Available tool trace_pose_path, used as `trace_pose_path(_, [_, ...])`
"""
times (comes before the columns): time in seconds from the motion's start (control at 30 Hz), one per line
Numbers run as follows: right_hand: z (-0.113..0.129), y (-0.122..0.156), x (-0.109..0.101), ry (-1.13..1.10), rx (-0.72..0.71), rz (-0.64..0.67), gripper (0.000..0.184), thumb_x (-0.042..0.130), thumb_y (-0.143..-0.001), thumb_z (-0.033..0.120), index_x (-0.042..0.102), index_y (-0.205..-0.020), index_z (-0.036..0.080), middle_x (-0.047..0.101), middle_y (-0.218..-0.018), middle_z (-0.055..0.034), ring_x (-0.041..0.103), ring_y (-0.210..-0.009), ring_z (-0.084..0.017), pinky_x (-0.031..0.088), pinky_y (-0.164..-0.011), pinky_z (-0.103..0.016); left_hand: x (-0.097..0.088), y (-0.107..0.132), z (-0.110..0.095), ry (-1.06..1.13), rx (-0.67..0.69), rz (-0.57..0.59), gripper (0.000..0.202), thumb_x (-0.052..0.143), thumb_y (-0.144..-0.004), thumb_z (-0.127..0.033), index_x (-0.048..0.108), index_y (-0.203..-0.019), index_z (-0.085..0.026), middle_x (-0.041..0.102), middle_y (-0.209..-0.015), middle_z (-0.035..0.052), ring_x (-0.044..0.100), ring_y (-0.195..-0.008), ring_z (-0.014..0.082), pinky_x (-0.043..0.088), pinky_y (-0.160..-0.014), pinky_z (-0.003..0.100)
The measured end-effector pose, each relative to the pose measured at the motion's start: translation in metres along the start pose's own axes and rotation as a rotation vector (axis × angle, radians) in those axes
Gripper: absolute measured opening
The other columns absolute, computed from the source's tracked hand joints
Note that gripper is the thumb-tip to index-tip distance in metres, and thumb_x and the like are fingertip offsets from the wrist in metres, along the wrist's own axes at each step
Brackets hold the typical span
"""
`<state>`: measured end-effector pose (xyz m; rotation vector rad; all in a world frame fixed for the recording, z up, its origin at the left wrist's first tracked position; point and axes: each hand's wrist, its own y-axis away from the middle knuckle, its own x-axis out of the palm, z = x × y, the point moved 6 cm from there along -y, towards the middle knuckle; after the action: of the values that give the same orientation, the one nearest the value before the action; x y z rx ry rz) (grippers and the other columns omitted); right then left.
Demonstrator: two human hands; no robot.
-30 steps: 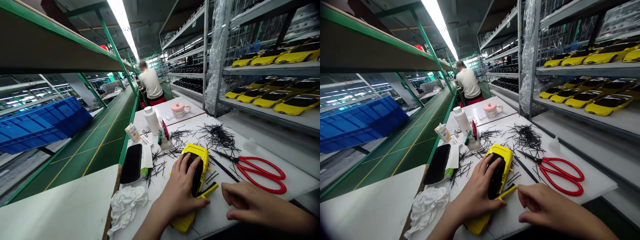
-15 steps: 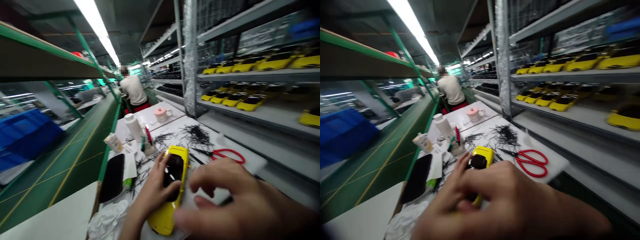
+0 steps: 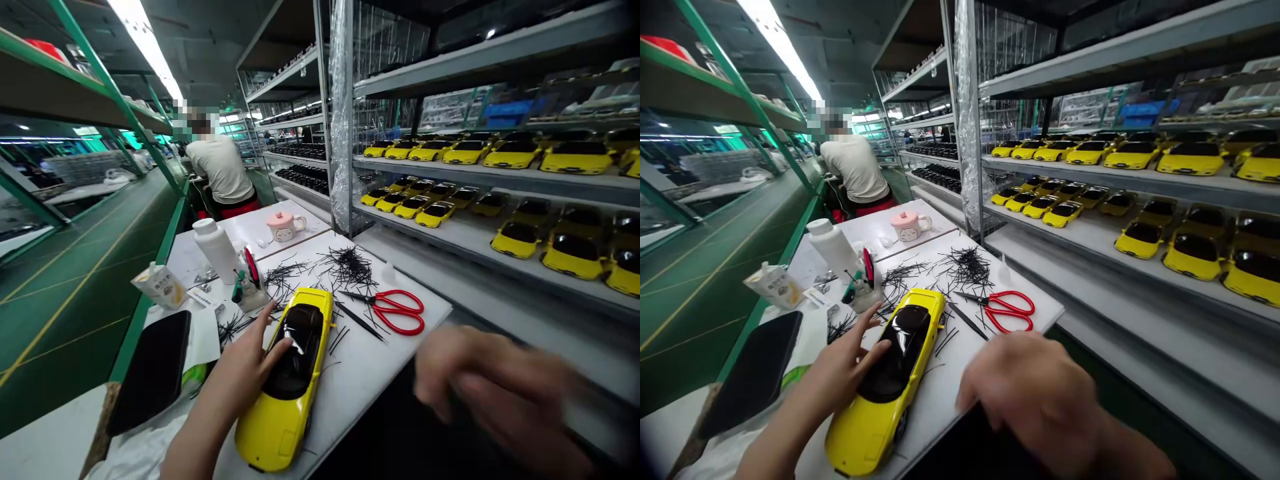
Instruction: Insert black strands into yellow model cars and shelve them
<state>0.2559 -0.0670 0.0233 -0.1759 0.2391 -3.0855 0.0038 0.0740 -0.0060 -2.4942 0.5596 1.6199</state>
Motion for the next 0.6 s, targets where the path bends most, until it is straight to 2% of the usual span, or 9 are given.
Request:
trace_pose_path(0.07, [-0.034,-0.009,0.022,-0.045,0.13,0.126,0.033,0.057,-0.087,0.049,0.066,-0.103,0.022,0.068,-0.077,-0.0034,0.055,-0.046,-0.007,0.044,-0.045,-0.023,0.001,0.0,0.002,0.023,-0.03,0.004,0.068,0.034,-0.09,-0.059,0.022,-0.149,-0.026,0.062,-0.126,0.012,0.062,-0.11,0.0323,0.044,-0.094,0.045])
trace_pose_path(0.13, [-0.078,-0.003,0.054,-0.219,0.425,0.369,0.051,0.06,-0.084,0.054,0.057,-0.118,0.015,0.068,-0.077,-0.0052,0.058,-0.048,-0.009,0.045,-0.044,-0.022,0.002,0.001,0.003,0.069,-0.052,0.004,0.066,0.029,-0.092,-0.059,0.024,-0.148,-0.024,0.066,-0.118,0.0122,0.062,-0.11,0.0323,0.043,-0.094,0.046])
trace_pose_path(0.2, [-0.106,0.003,0.068,-0.333,0.547,0.365,0.078,0.073,-0.074,0.05,0.043,-0.135,0.014,0.069,-0.094,-0.0091,0.069,-0.075,-0.015,0.054,-0.067,-0.027,0.003,0.003,0.005,0.133,-0.077,-0.001,0.067,0.025,-0.092,-0.06,0.028,-0.147,-0.022,0.066,-0.119,0.0133,0.061,-0.112,0.0324,0.043,-0.096,0.046])
trace_pose_path(0.27, [-0.12,0.008,0.077,-0.465,0.612,0.309,0.097,0.08,-0.067,0.044,0.031,-0.145,0.015,0.068,-0.101,-0.0089,0.068,-0.091,-0.018,0.05,-0.087,-0.033,0.005,0.005,0.006,0.218,-0.102,0.006,0.07,0.023,-0.092,-0.063,0.03,-0.146,-0.02,0.062,-0.127,0.0143,0.059,-0.116,0.0322,0.043,-0.096,0.045])
trace_pose_path(0.37, [-0.114,0.012,0.086,-0.667,0.666,0.301,0.092,0.082,-0.065,0.034,0.037,-0.143,0.018,0.069,-0.092,-0.0044,0.069,-0.088,-0.018,0.048,-0.091,-0.036,0.01,0.008,0.006,0.357,-0.141,0.044,0.078,0.026,-0.089,-0.068,0.02,-0.15,-0.019,0.053,-0.139,0.0151,0.059,-0.118,0.0315,0.045,-0.096,0.043])
trace_pose_path(0.43, [-0.103,0.01,0.089,-0.735,0.65,0.287,0.067,0.077,-0.071,0.029,0.052,-0.131,0.014,0.071,-0.098,-0.0086,0.068,-0.093,-0.02,0.046,-0.092,-0.037,0.015,0.011,0.003,0.429,-0.17,0.093,0.084,0.029,-0.088,-0.069,0.01,-0.151,-0.017,0.043,-0.146,0.0158,0.053,-0.125,0.0311,0.04,-0.103,0.042])
trace_pose_path(0.5, [-0.093,0.005,0.09,-0.781,0.613,0.251,0.048,0.072,-0.076,0.028,0.061,-0.12,0.012,0.069,-0.111,-0.0136,0.065,-0.103,-0.023,0.044,-0.096,-0.039,0.019,0.015,-0.004,0.493,-0.179,0.146,0.087,0.03,-0.088,-0.068,0.006,-0.152,-0.015,0.03,-0.153,0.0145,0.039,-0.137,0.0291,0.029,-0.112,0.04])
trace_pose_path(0.57, [-0.085,-0.001,0.093,-0.845,0.57,0.244,0.05,0.073,-0.076,0.028,0.058,-0.122,0.014,0.067,-0.119,-0.0133,0.062,-0.11,-0.025,0.042,-0.1,-0.04,0.021,0.019,-0.015,0.569,-0.165,0.173,0.087,0.031,-0.088,-0.069,0.008,-0.152,-0.014,0.023,-0.157,0.0117,0.026,-0.144,0.0262,0.021,-0.116,0.037])
trace_pose_path(0.6, [-0.083,-0.004,0.096,-0.871,0.553,0.258,0.057,0.074,-0.074,0.027,0.055,-0.126,0.017,0.067,-0.12,-0.012,0.062,-0.112,-0.026,0.041,-0.102,-0.041,0.022,0.021,-0.021,0.616,-0.158,0.189,0.088,0.031,-0.087,-0.069,0.008,-0.152,-0.015,0.023,-0.157,0.0114,0.026,-0.143,0.026,0.023,-0.116,0.037])
